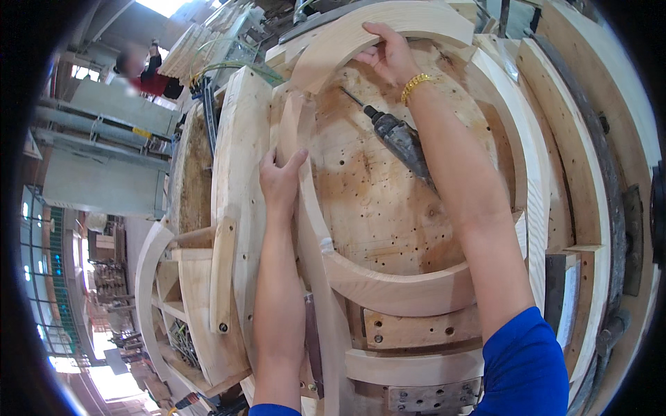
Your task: The person assembles wooden chair frames in a workshop. They apply glue to the ends of curved wooden pieces, fit them into a jig, and secure them using a hammer and a pneumatic nail gun. The person also uses a brush to apply adhesive to specific joints before assembly.
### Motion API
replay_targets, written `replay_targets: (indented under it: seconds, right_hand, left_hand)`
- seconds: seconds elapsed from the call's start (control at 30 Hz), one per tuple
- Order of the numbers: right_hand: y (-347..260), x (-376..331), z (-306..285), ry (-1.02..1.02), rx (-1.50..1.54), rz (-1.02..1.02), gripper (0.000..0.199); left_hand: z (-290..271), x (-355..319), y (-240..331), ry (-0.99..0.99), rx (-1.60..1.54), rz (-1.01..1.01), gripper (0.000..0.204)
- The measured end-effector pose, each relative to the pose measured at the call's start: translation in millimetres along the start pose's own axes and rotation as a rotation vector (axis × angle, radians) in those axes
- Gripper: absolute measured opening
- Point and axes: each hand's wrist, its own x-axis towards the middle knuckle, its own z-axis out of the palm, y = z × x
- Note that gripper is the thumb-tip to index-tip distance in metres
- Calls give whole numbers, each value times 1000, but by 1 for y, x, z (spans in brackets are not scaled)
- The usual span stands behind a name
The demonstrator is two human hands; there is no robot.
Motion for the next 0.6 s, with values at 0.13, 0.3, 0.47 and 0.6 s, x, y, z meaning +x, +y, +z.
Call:
replay_targets:
  seconds: [0.13,0.3,0.47,0.6]
  right_hand:
    - [8,-2,5,64,-18,45,32]
    - [1,10,4,187,-71,-45,40]
    - [2,0,14,326,-131,-87,37]
    - [-4,-10,22,360,-194,-100,33]
  left_hand:
    - [-6,-4,5,-21,31,-56,66]
    - [2,-5,13,-67,-66,-27,61]
    - [2,-11,17,-71,-105,-56,53]
    - [3,-15,23,-87,-109,-59,47]
